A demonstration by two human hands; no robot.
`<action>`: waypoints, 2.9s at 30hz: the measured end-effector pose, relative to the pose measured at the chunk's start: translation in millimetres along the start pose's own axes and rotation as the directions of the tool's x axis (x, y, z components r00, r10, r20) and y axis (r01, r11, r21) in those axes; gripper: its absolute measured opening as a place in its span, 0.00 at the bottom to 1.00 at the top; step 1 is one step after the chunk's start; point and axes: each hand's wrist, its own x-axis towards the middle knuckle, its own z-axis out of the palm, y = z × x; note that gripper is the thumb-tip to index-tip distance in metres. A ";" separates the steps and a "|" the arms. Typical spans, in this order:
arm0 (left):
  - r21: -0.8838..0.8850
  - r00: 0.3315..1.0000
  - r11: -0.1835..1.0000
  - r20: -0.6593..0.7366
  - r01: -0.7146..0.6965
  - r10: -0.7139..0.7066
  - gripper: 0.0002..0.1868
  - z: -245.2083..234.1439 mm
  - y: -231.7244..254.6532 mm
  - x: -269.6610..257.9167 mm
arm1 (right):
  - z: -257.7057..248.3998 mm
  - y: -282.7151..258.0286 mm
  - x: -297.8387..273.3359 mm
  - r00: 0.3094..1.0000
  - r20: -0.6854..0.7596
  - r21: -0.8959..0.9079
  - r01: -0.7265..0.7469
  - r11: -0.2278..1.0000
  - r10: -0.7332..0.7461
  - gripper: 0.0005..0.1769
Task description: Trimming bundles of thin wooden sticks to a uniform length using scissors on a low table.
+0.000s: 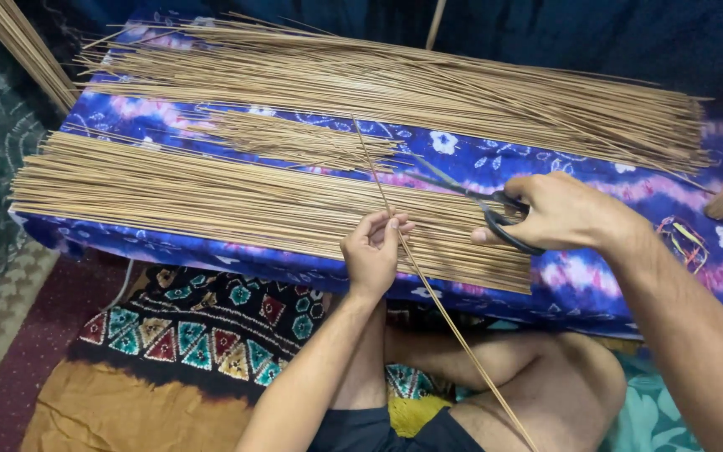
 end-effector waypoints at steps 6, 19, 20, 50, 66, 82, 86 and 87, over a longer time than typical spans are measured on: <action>-0.087 0.996 0.995 -0.072 0.044 -0.050 0.08 3.6 -13.7 -0.8 | 11.8 -10.6 3.7 0.995 0.101 0.014 0.003 1.000 -0.005 0.38; -0.041 0.999 0.999 -0.045 0.023 -0.025 0.09 1.9 -13.3 -0.8 | 18.7 -22.8 37.4 0.989 0.104 -0.053 0.111 0.992 -0.105 0.30; -0.039 0.999 0.999 -0.041 0.021 -0.023 0.10 1.5 -13.7 -0.3 | 18.2 -22.9 39.0 0.990 0.103 -0.054 0.106 0.993 -0.100 0.30; 0.017 1.000 1.000 -0.018 -0.024 0.025 0.07 2.4 -4.4 -1.6 | 1.6 -29.5 33.0 0.974 0.134 -0.170 0.204 0.964 -0.183 0.24; -0.023 0.999 0.999 -0.038 0.029 -0.030 0.08 4.0 -4.5 -1.1 | 62.2 79.9 114.7 0.990 -0.135 -0.194 0.015 0.981 -0.042 0.20; -0.269 0.948 0.917 -0.044 0.294 -0.317 0.12 11.5 18.4 16.7 | 95.7 119.0 143.7 0.965 -0.263 -0.064 -0.028 0.998 0.010 0.17; -0.291 0.943 0.910 -0.065 0.295 -0.326 0.12 13.1 26.6 27.6 | 81.5 40.6 85.2 0.939 -0.336 0.187 0.140 0.972 -0.070 0.17; -0.294 0.948 0.916 -0.078 0.274 -0.308 0.11 13.7 25.4 30.2 | 81.3 14.4 67.9 0.951 -0.293 0.388 0.211 0.897 -0.097 0.19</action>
